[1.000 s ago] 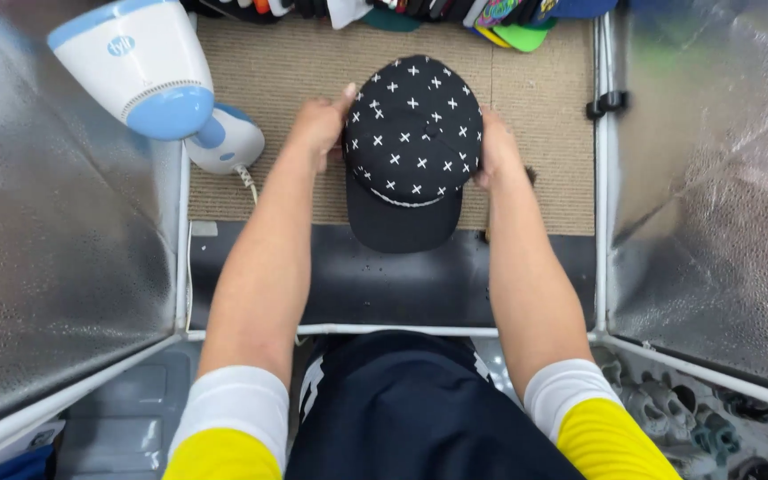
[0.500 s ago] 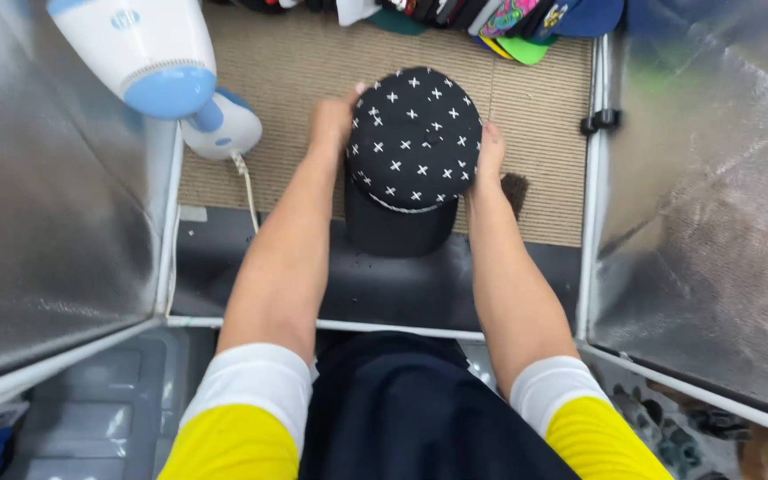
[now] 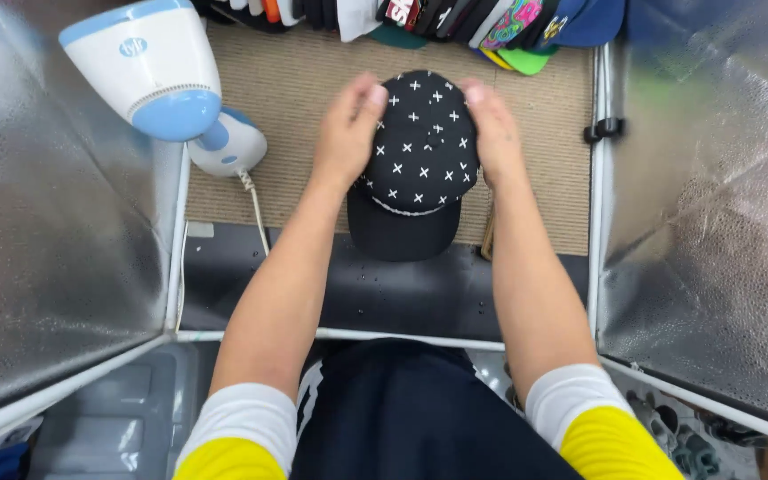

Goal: Cleaning a black baseball cap using a brush and a handheld steamer.

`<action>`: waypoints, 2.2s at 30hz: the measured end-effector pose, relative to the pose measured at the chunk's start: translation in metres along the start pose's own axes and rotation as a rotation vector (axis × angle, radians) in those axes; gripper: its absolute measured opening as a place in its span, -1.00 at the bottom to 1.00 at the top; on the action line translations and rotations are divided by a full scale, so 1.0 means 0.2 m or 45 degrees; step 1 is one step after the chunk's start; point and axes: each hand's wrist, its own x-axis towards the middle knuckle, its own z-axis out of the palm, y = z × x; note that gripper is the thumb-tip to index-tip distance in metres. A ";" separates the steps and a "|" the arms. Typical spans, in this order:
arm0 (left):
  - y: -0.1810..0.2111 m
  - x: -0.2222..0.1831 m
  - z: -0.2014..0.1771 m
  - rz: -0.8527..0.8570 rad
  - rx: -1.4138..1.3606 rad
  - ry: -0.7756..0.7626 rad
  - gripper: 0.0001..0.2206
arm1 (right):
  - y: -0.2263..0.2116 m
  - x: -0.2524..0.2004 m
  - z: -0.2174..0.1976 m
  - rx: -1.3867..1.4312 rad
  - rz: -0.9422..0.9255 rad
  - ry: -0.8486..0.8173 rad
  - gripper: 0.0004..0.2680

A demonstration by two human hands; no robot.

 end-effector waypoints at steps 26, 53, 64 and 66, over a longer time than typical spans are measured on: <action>-0.24 -0.25 -0.49 0.287 0.059 1.010 -0.62 | -0.15 -0.77 -0.08 -0.579 -0.958 0.156 -0.75; 0.00 -0.28 -0.52 0.199 0.183 0.530 -0.84 | -0.09 -0.07 -0.27 -0.853 -0.277 0.210 -0.55; -0.79 -0.04 -0.57 0.654 0.380 0.874 -0.82 | 0.57 -0.47 -0.68 -1.363 0.471 0.399 -0.33; -0.74 -0.09 -0.52 0.617 0.407 0.896 -0.78 | 0.54 -0.47 -0.69 -0.889 0.367 0.428 -0.34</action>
